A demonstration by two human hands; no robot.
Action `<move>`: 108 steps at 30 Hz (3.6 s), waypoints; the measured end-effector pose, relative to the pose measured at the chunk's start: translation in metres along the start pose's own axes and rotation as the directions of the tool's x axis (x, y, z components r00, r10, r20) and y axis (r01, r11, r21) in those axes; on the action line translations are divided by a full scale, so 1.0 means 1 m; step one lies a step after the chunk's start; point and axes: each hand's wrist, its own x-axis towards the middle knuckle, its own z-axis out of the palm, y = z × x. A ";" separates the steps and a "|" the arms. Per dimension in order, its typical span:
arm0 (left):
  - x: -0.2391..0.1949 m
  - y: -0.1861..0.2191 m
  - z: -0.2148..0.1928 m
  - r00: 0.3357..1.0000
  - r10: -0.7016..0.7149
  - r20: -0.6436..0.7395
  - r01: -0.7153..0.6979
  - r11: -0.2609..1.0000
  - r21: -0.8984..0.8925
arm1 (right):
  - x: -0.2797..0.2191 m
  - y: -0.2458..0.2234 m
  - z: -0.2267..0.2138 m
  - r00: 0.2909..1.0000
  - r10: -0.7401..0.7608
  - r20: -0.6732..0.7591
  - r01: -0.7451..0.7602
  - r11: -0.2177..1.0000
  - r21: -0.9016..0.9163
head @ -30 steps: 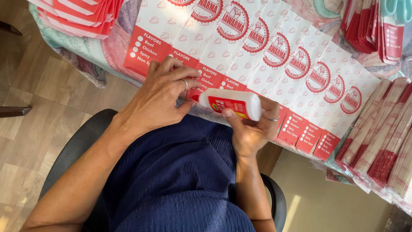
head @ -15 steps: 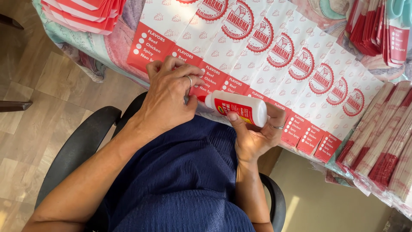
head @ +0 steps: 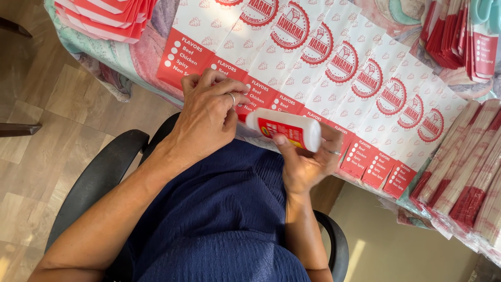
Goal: The person aligns multiple printed shawarma wrappers on a table, applies glue from a bottle to the edges, and presses them together to form a continuous strip. The person handles the wrappers and glue bottle by hand throughout the process.
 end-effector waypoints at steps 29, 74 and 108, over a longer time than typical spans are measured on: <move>-0.004 -0.047 -0.055 0.995 0.084 0.060 -0.090 0.989 0.115 | 0.019 -0.012 0.053 0.987 0.014 0.158 -0.049 0.974 0.220; -0.008 -0.037 -0.039 0.996 0.008 -0.093 0.006 0.987 0.158 | 0.021 -0.041 0.041 0.978 0.157 0.139 -0.176 0.975 0.136; -0.011 -0.068 -0.091 0.996 -0.018 -0.085 0.028 0.992 0.121 | 0.033 -0.041 0.104 0.968 0.058 0.246 -0.102 0.980 0.171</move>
